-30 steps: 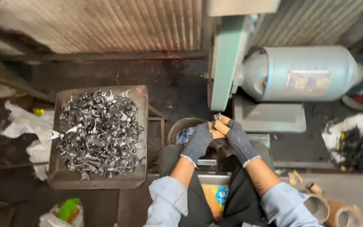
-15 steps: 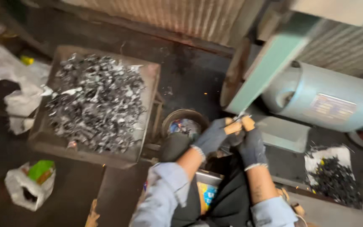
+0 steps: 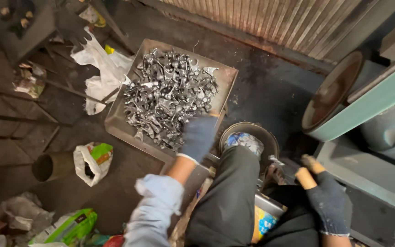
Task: The person sits at a belt grinder and grinds small metal castings one at a time, holding each piece against the moving belt with both hands until sparks fly, then places the finished piece in a tray of similar parts and picks up the next one.
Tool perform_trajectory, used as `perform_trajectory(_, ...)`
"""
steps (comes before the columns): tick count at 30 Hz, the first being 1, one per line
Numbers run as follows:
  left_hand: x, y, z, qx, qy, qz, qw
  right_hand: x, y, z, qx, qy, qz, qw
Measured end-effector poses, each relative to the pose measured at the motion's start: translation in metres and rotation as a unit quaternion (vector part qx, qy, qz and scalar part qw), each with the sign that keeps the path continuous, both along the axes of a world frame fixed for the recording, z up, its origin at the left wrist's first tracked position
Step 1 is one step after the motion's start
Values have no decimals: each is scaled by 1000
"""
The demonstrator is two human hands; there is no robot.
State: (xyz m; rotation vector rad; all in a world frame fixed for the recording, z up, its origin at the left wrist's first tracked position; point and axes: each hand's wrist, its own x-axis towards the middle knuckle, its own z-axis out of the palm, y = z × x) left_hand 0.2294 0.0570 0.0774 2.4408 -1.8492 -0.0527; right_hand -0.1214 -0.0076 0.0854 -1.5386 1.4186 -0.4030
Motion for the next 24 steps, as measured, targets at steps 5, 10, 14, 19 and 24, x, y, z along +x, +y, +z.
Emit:
perform_trajectory(5,53,11,-10,2,-161,-100,982,41,15,-8,39,118,207,970)
perform_trajectory(10,61,11,-2,53,-17,-31,998,46,33,-13,-122,168,347,915)
perform_trajectory(14,5,32,-3,-211,417,108,877,48,41,-6,14,128,249,960)
perform_trajectory(19,-141,32,-43,-234,719,33,653,42,36,-28,261,-433,-32,862)
perform_trajectory(24,-189,41,-49,-41,381,-77,920,-6,29,-67,277,-404,-190,851)
